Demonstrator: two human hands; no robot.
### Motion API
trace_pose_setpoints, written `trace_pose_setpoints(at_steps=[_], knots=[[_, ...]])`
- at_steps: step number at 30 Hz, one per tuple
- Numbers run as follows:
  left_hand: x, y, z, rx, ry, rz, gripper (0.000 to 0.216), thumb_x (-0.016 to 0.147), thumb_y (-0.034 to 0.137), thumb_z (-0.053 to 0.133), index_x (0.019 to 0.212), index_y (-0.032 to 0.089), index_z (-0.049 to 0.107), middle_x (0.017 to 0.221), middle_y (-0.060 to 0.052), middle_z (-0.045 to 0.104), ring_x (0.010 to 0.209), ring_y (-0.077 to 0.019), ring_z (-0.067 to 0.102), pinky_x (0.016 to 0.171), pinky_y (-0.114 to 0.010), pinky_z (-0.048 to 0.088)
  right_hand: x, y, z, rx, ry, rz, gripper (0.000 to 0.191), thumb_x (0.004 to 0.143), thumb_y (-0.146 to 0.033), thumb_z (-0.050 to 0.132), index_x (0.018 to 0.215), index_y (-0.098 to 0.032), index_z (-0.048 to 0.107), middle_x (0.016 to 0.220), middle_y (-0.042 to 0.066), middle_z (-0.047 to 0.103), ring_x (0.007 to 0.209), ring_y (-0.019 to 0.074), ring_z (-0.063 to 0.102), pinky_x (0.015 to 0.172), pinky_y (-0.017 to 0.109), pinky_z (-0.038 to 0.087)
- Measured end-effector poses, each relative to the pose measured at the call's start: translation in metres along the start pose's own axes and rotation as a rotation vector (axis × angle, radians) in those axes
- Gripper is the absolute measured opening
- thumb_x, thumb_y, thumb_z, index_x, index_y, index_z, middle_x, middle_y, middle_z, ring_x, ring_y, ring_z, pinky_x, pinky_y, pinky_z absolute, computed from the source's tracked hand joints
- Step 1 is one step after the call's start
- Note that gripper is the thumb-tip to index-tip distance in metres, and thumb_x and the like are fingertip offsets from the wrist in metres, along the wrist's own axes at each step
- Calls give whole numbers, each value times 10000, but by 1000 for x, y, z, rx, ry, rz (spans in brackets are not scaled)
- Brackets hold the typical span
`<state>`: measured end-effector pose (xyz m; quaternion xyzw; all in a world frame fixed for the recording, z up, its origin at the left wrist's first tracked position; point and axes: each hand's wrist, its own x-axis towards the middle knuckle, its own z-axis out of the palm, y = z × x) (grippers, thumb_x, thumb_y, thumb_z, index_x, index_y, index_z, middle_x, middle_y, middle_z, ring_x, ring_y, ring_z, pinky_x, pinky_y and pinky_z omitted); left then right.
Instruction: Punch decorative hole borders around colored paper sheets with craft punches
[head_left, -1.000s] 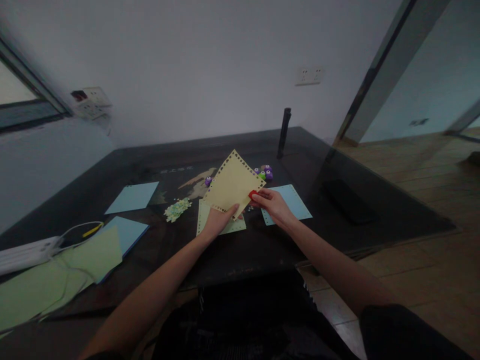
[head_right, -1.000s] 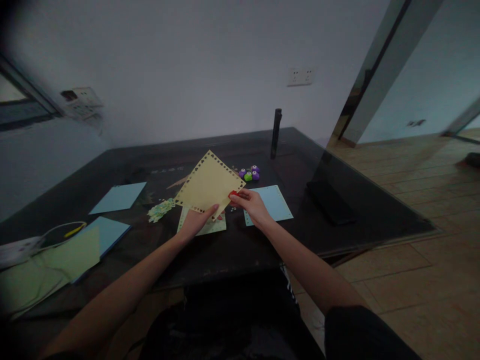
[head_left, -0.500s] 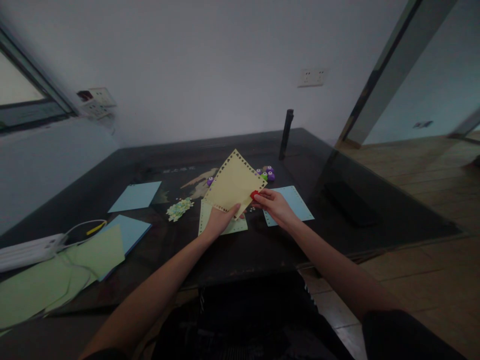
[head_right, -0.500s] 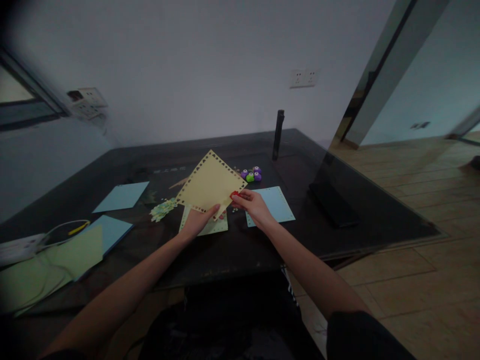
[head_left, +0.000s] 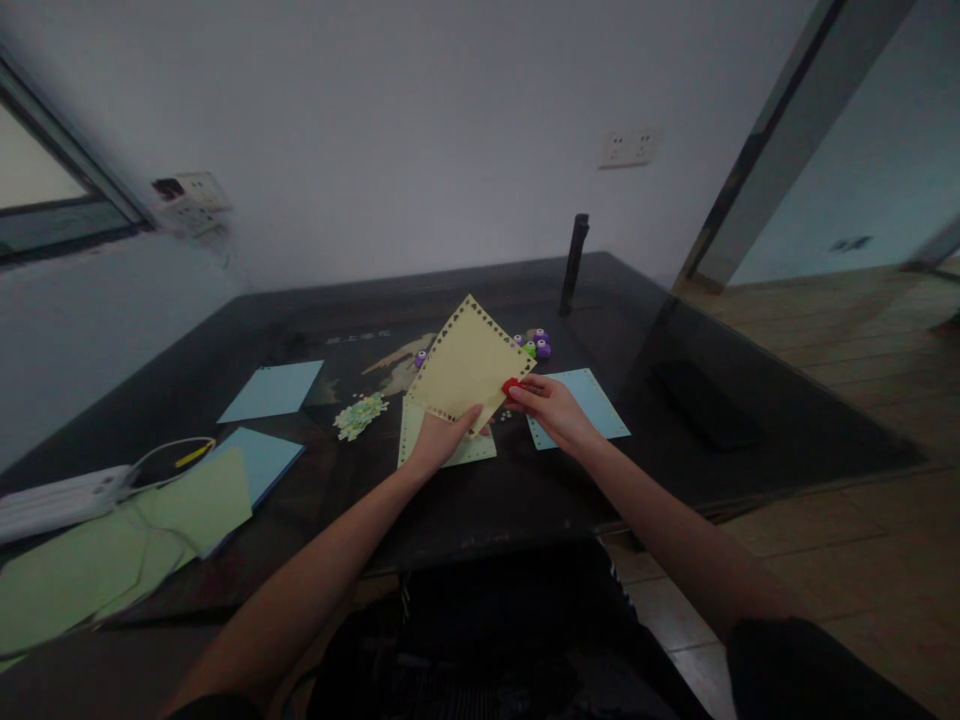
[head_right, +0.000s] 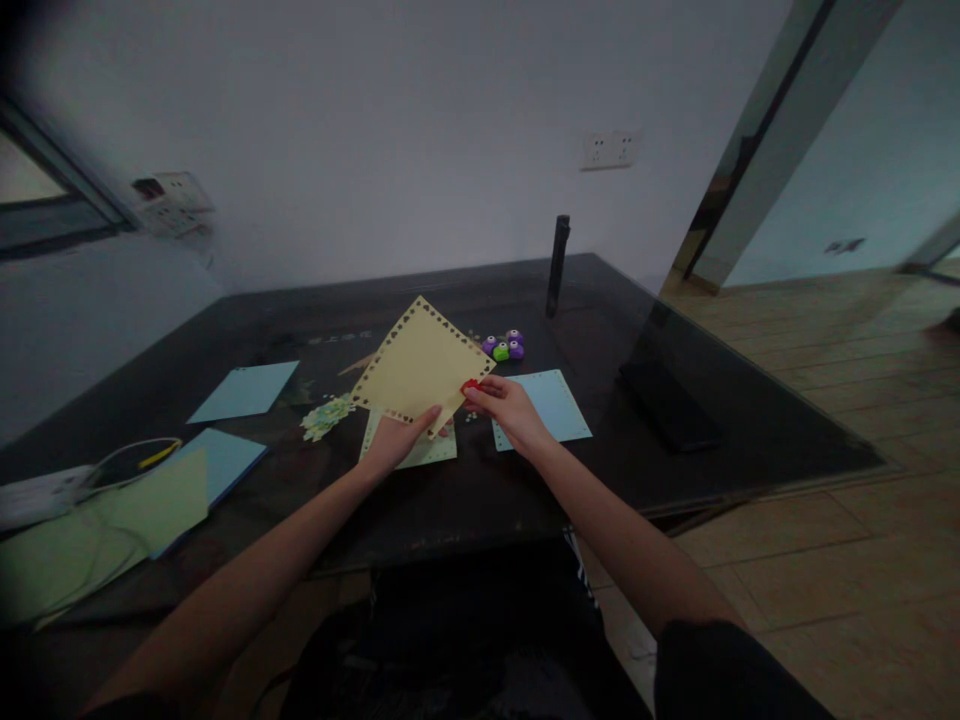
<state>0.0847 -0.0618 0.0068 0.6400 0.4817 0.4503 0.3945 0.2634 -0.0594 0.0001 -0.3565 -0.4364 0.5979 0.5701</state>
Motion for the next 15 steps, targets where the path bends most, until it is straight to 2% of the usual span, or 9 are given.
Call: trace_pose_setpoints(at_steps=[4, 10, 15], knots=[[0, -1, 0, 8, -18, 7, 318, 774, 170, 594, 1089, 144, 632, 879, -62, 734, 908, -208, 674, 984, -367, 433, 0, 0, 0, -19, -2, -4, 220, 627, -305, 772, 787, -188, 675, 850, 37, 682, 780, 152, 626, 795, 335, 507], [0, -5, 0, 47, 5, 55, 342, 769, 190, 601, 1109, 159, 617, 965, -64, 721, 1066, -197, 611, 1056, -357, 356, 0, -1, 1, -49, 19, -13, 224, 608, -313, 781, 753, -182, 671, 822, 31, 676, 762, 146, 619, 794, 335, 502], [-1, -4, -1, 50, 3, 50, 356, 764, 199, 600, 1117, 158, 605, 1005, -68, 710, 1104, -199, 588, 1068, -364, 340, 0, -1, 1, -76, 27, -44, 247, 589, -333, 787, 745, -180, 673, 782, 24, 675, 733, 143, 615, 767, 326, 504]])
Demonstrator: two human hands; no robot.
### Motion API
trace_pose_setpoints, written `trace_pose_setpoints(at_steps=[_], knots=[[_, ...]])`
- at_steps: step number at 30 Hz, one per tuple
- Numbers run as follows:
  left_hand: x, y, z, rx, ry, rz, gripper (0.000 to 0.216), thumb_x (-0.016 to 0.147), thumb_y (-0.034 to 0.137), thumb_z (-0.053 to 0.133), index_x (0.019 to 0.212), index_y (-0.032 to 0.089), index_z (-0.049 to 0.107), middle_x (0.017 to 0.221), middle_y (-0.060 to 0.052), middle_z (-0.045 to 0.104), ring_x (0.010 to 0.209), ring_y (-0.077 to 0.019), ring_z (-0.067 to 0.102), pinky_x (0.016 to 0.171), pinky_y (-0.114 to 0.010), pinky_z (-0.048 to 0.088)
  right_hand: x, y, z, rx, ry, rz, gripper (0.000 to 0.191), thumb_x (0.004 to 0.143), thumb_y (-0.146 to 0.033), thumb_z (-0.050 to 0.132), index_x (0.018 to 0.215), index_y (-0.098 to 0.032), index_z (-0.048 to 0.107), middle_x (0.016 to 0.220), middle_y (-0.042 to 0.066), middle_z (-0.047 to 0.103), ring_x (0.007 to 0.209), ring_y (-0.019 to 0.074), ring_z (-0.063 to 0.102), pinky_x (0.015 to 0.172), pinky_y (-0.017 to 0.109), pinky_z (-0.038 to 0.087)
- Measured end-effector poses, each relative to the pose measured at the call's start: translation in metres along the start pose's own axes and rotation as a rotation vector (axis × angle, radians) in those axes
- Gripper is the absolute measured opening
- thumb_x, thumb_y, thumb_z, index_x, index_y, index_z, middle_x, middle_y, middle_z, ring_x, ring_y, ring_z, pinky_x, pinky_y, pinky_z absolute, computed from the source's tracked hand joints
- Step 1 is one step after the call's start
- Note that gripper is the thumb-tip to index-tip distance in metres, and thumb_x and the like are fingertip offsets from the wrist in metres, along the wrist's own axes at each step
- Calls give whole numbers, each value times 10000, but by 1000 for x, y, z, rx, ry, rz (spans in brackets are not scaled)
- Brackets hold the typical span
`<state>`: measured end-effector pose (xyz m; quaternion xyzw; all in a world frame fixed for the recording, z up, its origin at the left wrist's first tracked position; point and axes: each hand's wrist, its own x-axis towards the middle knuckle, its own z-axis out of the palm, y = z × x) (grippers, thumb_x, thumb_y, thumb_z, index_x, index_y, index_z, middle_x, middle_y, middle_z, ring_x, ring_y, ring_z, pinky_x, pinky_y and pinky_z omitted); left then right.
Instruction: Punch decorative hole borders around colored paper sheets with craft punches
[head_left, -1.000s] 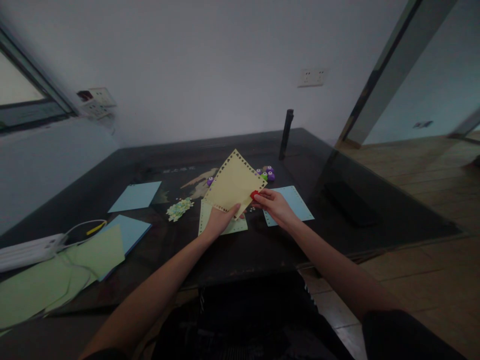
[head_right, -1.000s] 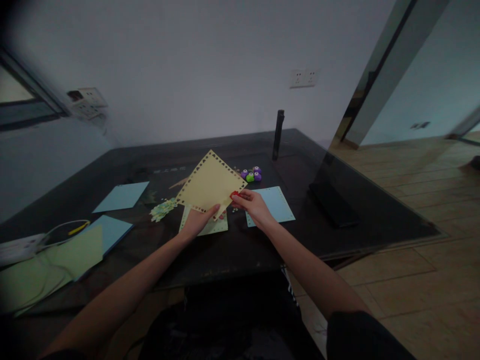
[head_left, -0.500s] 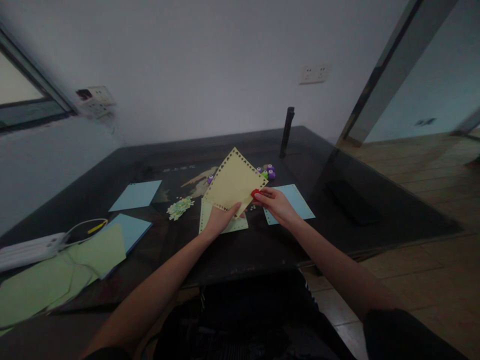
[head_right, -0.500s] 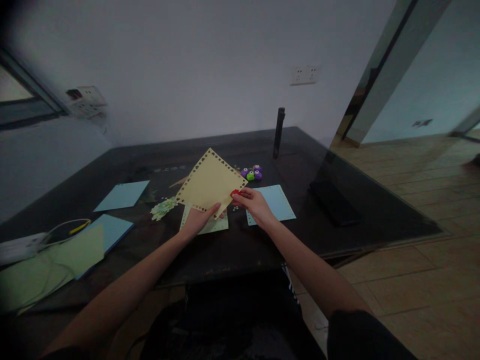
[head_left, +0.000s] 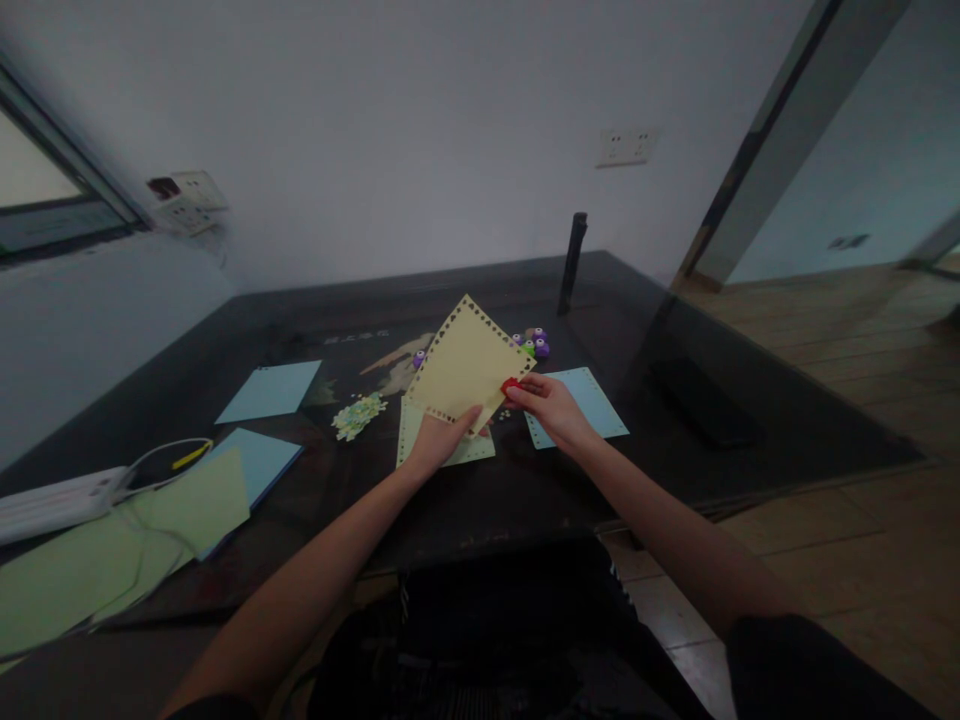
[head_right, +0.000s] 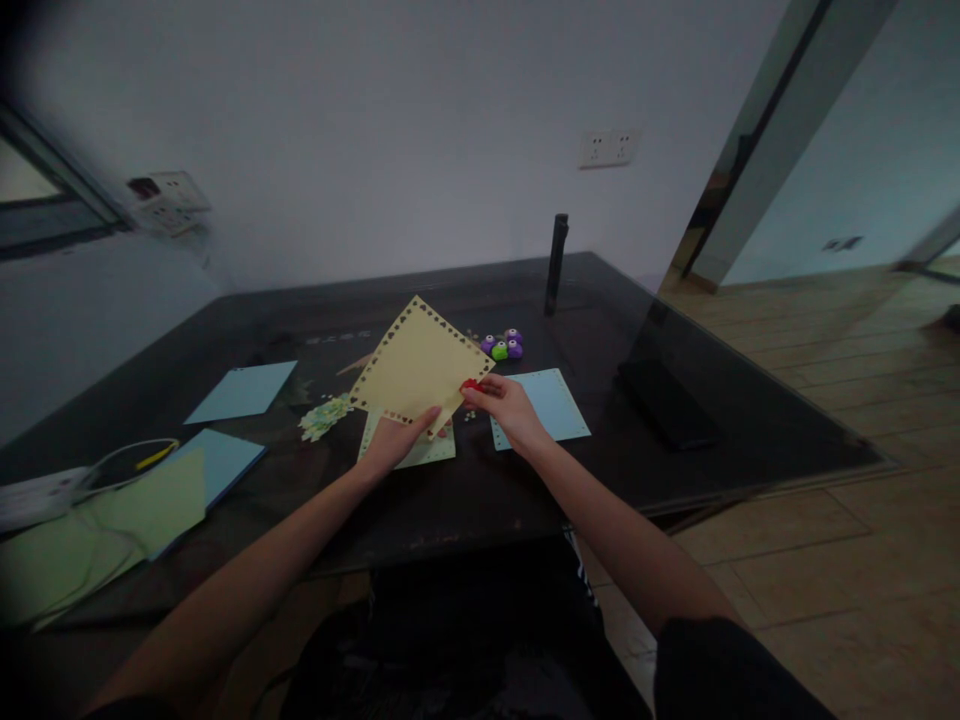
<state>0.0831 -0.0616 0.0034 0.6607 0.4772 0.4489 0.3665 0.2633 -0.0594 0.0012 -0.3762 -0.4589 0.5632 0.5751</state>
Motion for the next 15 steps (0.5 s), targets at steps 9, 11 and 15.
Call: trace_pose_setpoints(at_steps=[9, 11, 15], knots=[[-2, 3, 1, -5, -9, -19, 322, 764, 190, 598, 1084, 162, 625, 927, -58, 726, 1093, -196, 593, 1077, -359, 325, 0, -1, 0, -67, 28, -22, 241, 594, -354, 776, 717, -180, 664, 744, 33, 671, 673, 150, 607, 737, 350, 492], [-3, 2, 2, -7, -22, -17, 327, 768, 195, 594, 1092, 163, 622, 935, -62, 724, 1090, -198, 595, 1074, -359, 330, 0, -1, 0, -72, 37, -27, 239, 593, -354, 776, 705, -177, 661, 721, 30, 666, 658, 147, 602, 722, 344, 488], [-3, 0, 2, 29, -3, -5, 354, 756, 212, 610, 1108, 178, 612, 1012, -62, 707, 1153, -198, 551, 1095, -365, 293, 0, 1, 1, -55, 52, -49, 246, 579, -354, 784, 706, -179, 665, 712, 23, 663, 656, 145, 597, 699, 324, 481]])
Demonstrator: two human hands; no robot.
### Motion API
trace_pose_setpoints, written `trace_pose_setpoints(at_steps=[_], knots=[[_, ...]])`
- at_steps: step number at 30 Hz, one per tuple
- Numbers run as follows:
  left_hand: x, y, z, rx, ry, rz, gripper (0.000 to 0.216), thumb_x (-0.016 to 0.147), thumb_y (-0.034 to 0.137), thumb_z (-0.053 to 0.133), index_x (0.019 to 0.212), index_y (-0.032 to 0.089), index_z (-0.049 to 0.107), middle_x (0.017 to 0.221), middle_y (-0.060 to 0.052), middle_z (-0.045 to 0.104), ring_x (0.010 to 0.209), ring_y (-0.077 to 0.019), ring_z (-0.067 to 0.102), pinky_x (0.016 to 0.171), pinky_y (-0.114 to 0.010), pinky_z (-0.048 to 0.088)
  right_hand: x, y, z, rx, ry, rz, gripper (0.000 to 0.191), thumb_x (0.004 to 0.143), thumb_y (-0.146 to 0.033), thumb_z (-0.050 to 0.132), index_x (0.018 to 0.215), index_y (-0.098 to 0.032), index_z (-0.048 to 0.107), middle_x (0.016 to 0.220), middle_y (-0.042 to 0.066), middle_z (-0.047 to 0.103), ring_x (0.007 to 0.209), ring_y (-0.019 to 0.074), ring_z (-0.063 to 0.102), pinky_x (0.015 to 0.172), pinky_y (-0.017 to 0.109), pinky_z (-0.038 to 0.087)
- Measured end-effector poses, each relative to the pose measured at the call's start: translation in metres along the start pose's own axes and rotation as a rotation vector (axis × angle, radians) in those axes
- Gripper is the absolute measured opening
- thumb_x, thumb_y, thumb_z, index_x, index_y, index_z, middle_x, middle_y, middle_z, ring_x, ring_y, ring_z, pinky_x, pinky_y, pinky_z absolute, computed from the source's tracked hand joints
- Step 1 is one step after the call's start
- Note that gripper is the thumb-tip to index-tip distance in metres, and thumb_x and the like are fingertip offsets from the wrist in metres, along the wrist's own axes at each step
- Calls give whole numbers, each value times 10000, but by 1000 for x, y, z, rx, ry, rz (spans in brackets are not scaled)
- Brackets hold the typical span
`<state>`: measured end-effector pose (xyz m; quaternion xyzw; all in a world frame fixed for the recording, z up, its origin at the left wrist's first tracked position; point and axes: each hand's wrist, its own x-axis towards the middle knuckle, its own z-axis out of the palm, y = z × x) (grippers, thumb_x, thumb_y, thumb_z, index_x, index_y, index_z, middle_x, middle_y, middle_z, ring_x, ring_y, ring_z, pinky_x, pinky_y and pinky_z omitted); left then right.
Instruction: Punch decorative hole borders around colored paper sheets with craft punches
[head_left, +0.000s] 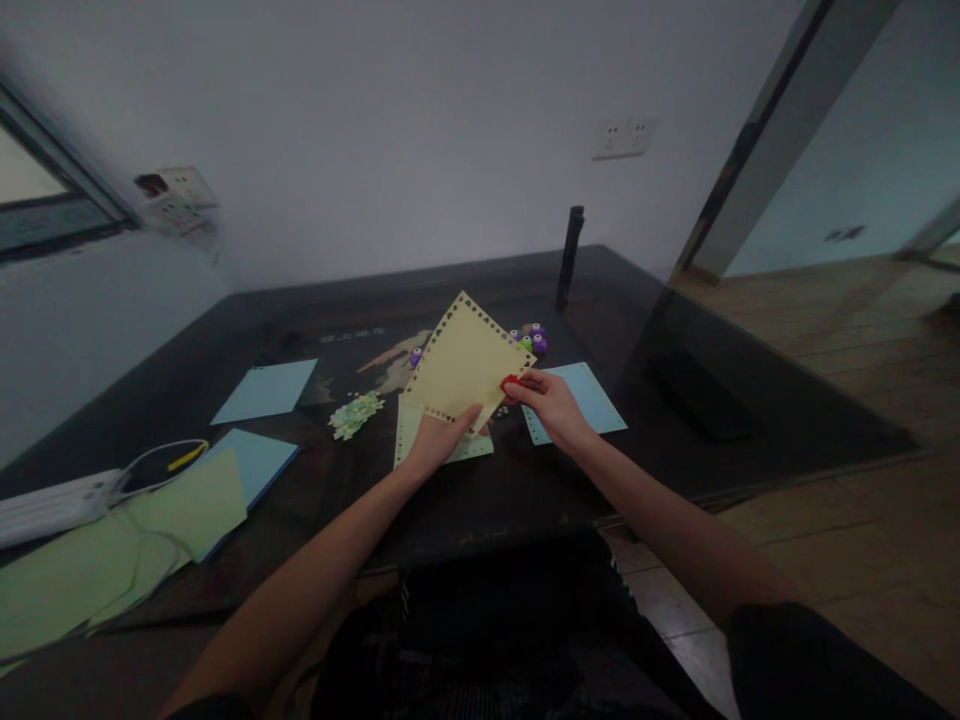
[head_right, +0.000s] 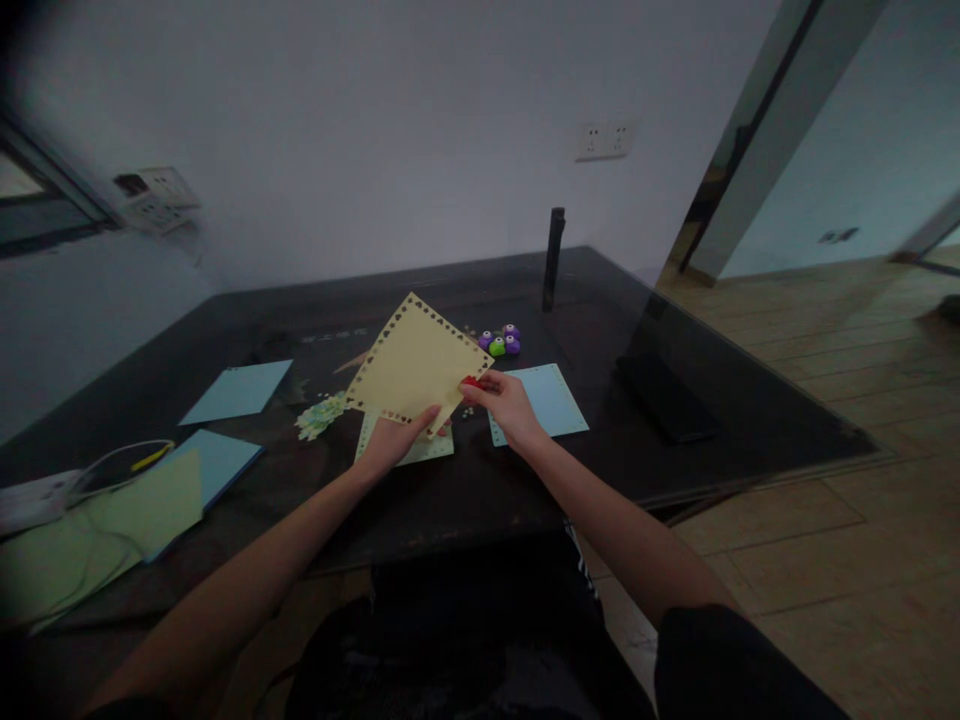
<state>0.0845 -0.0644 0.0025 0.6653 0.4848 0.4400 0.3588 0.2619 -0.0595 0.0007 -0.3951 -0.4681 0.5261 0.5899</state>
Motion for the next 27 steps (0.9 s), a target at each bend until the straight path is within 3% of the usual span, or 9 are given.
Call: trace_pose_setpoints(at_steps=[7, 15, 18, 23, 27], knots=[[-1, 1, 0, 29, -1, -28, 306, 751, 211, 613, 1053, 164, 633, 983, -73, 712, 1156, -206, 548, 1107, -370, 268, -1, 3, 1, 3, 10, -30, 249, 593, -379, 773, 707, -186, 665, 700, 18, 653, 660, 147, 590, 698, 316, 476], [-2, 4, 0, 33, 6, -18, 389, 734, 199, 626, 1121, 181, 599, 1087, -68, 681, 1205, -197, 506, 1123, -373, 243, -2, 1, 3, 11, 17, -33, 260, 587, -399, 769, 689, -183, 667, 707, 22, 655, 657, 148, 583, 690, 310, 473], [-1, 3, 0, 28, 19, -11, 369, 733, 210, 627, 1100, 182, 610, 1031, -59, 701, 1176, -202, 532, 1120, -372, 252, -2, 0, 3, 28, -1, -28, 274, 584, -409, 768, 705, -185, 669, 746, 27, 666, 700, 157, 592, 717, 322, 483], [-1, 2, 1, -10, -75, -47, 192, 772, 263, 589, 916, 169, 673, 727, -49, 723, 974, -221, 647, 1039, -365, 378, -2, -2, 2, 38, -17, -27, 289, 581, -402, 769, 752, -186, 682, 780, 30, 679, 743, 161, 601, 740, 326, 495], [-1, 0, 1, -31, -54, -35, 191, 771, 263, 591, 916, 165, 669, 779, -54, 730, 983, -216, 643, 1028, -361, 394, -1, -1, 1, 40, -34, -14, 264, 594, -370, 768, 763, -184, 688, 793, 33, 679, 740, 153, 603, 740, 320, 496]])
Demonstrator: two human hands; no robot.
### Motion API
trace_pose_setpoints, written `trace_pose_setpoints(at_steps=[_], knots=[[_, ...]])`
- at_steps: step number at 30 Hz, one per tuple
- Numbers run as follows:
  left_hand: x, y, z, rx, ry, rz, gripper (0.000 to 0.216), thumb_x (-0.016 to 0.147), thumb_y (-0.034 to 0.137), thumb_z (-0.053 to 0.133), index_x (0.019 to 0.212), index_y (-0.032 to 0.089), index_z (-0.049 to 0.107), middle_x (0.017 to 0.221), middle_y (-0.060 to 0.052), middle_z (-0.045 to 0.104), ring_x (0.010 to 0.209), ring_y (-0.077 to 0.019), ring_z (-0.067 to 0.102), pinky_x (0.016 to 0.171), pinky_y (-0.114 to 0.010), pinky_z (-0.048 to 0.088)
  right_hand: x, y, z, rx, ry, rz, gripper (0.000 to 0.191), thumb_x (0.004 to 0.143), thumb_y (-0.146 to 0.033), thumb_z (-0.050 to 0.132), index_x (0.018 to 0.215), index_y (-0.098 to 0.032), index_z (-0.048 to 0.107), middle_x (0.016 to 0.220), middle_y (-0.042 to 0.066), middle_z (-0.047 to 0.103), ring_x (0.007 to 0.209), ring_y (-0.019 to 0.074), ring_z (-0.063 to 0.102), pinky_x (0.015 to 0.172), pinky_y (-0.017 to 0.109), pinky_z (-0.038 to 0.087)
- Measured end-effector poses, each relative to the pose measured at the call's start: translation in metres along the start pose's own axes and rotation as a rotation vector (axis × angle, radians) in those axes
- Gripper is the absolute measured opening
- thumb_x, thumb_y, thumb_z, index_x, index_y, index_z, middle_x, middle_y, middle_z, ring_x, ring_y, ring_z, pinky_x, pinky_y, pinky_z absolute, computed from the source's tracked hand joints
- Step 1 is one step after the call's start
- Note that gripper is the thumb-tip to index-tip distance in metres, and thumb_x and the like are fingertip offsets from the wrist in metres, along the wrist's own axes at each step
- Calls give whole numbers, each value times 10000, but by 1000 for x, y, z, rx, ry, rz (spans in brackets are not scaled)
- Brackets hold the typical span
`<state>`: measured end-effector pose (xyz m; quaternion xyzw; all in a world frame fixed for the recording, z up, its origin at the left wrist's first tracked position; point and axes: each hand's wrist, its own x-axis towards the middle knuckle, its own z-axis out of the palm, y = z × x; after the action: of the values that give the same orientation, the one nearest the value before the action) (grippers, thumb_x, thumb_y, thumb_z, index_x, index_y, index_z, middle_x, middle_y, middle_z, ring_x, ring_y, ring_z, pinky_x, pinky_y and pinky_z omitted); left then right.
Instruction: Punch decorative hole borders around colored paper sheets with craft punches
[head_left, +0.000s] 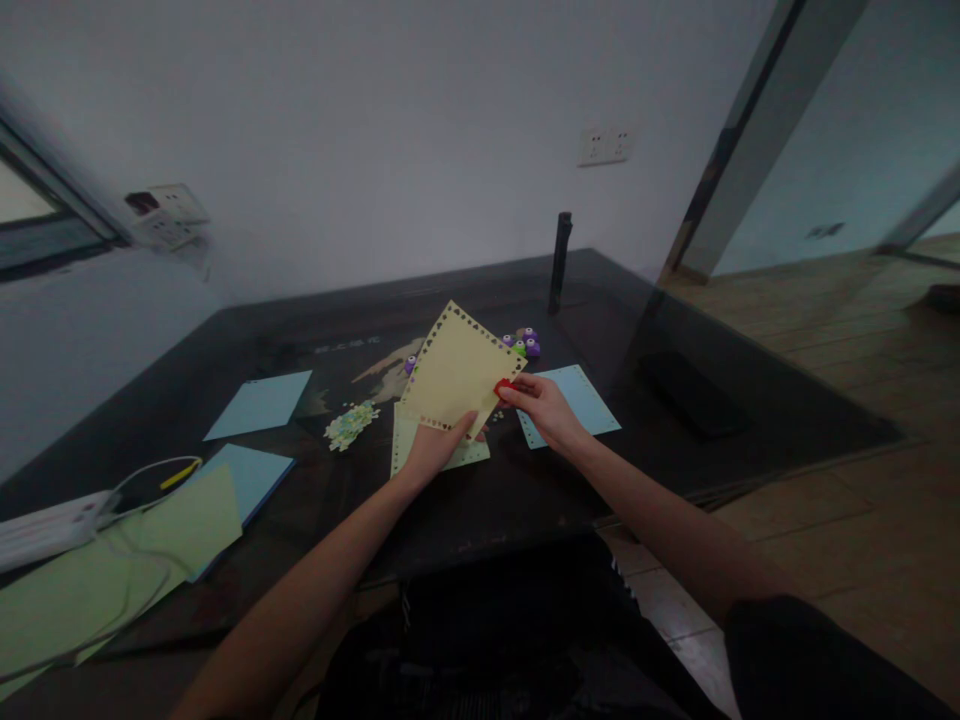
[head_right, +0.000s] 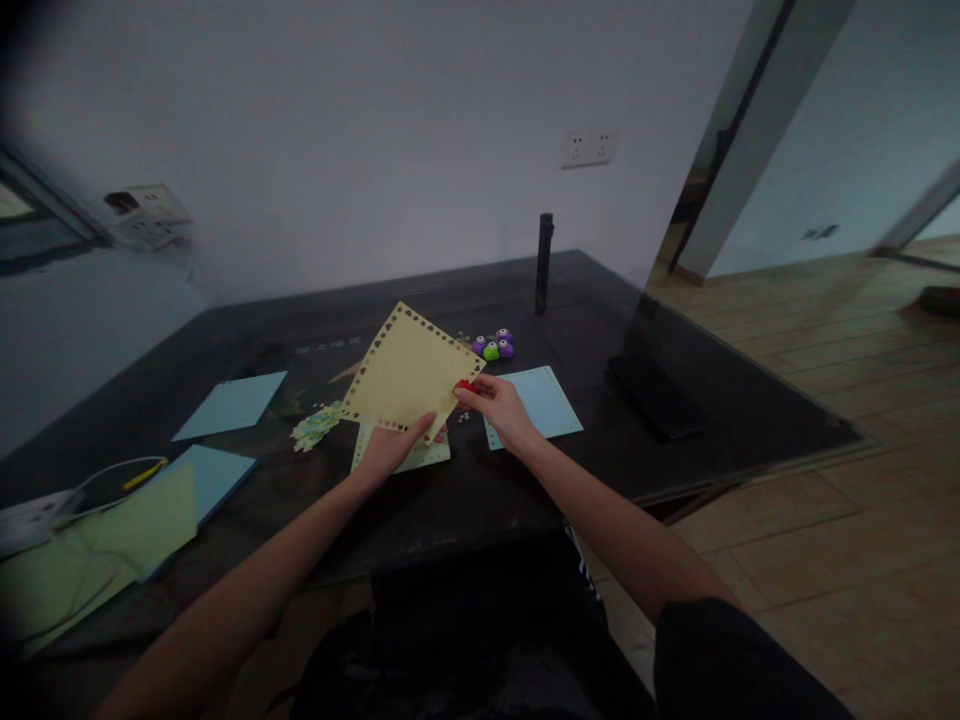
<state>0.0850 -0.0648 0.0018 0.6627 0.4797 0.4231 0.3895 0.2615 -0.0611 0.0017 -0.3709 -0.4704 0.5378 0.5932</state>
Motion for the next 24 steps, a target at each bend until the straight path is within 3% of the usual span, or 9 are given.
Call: trace_pose_setpoints(at_steps=[6, 18, 24], knots=[[1, 4, -1, 25, 44, -10, 329, 755, 187, 602, 1082, 163, 619, 958, -63, 719, 1088, -201, 595, 1057, -356, 357, 0, 0, -1, -39, -3, -4, 259, 602, -385, 762, 755, -189, 687, 786, 29, 677, 730, 151, 602, 738, 324, 495], [-1, 3, 0, 22, 40, 3, 289, 748, 185, 603, 1035, 178, 637, 965, -51, 714, 1148, -199, 552, 1089, -368, 306, 1, 2, -1, -17, -10, -21, 237, 620, -363, 751, 766, -188, 687, 764, 22, 673, 738, 158, 601, 736, 321, 481], [-1, -1, -1, -6, -30, 4, 115, 763, 258, 596, 799, 185, 677, 681, -43, 707, 921, -222, 655, 1031, -382, 389, 0, 4, 0, -35, 13, -62, 224, 633, -381, 743, 737, -192, 683, 737, 23, 664, 705, 161, 593, 730, 335, 470]])
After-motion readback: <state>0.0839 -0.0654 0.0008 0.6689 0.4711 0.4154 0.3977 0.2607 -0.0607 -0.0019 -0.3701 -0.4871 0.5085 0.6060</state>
